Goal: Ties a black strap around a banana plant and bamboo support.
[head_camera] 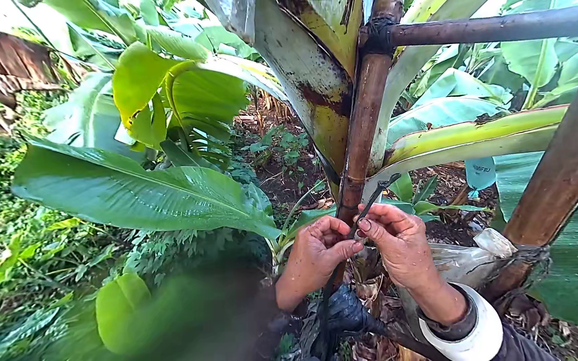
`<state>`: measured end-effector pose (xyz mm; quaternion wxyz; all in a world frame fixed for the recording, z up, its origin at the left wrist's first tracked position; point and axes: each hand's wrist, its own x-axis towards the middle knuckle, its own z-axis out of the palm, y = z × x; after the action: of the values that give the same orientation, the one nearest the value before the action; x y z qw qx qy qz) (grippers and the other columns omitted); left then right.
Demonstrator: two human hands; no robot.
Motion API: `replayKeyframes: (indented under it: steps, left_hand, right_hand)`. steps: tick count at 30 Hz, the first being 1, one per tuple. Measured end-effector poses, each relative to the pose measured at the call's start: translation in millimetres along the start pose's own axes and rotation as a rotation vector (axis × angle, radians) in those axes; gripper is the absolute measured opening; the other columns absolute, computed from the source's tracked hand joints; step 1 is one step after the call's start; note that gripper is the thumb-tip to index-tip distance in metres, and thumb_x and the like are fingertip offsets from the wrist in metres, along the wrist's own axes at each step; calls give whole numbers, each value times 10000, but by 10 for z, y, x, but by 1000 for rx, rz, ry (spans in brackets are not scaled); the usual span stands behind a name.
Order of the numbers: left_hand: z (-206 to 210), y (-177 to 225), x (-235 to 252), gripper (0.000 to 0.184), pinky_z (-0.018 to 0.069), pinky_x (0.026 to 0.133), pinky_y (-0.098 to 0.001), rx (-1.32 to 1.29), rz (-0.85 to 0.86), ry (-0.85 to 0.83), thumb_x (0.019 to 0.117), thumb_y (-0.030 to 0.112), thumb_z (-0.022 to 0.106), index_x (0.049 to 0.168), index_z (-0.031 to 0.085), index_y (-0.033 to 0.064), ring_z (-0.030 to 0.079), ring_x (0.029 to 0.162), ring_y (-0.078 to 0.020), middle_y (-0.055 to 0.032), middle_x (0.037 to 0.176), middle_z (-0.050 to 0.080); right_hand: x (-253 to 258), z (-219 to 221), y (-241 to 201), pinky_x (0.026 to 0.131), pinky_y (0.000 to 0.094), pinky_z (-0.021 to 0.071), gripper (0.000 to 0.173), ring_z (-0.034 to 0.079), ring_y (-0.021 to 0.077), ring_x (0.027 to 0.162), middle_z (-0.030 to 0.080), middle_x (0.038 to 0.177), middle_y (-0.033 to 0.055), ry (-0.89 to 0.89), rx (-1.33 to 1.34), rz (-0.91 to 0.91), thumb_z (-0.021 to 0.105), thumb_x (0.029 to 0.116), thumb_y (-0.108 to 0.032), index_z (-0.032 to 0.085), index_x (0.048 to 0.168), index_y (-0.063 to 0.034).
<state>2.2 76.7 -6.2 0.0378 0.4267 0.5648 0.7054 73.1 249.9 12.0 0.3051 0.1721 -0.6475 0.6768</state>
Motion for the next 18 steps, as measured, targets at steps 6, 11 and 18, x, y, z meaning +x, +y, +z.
replayKeyframes:
  steps: [6, 11, 18]
  left_hand:
    - [-15, -69, 17, 166, 636, 647, -328, 101, 54, -3, 971, 146, 721, 964, 688, -16, 712, 675, -195, -100, 804, 727]
    - [-28, -113, 6, 185, 646, 674, -357, 51, 48, -43, 1012, 130, 657, 977, 715, -42, 720, 705, -216, -123, 843, 736]
    - [-9, -124, -24, 248, 644, 657, -332, 127, 47, 8, 1075, 128, 535, 1042, 718, -36, 722, 687, -193, -100, 839, 744]
  right_hand:
    - [-38, -77, 3, 886, 464, 593, 298, 686, 296, 971, 678, 1121, 229, -93, 76, 56, 474, 1059, -70, 632, 1269, 70]
    - [-45, -80, -10, 888, 435, 620, 315, 718, 301, 963, 711, 1108, 216, -124, -10, 129, 629, 997, -29, 617, 1296, 71]
    - [-30, -109, 43, 825, 385, 643, 310, 743, 265, 869, 751, 1005, 177, -45, -106, 121, 727, 929, -11, 677, 1230, 45]
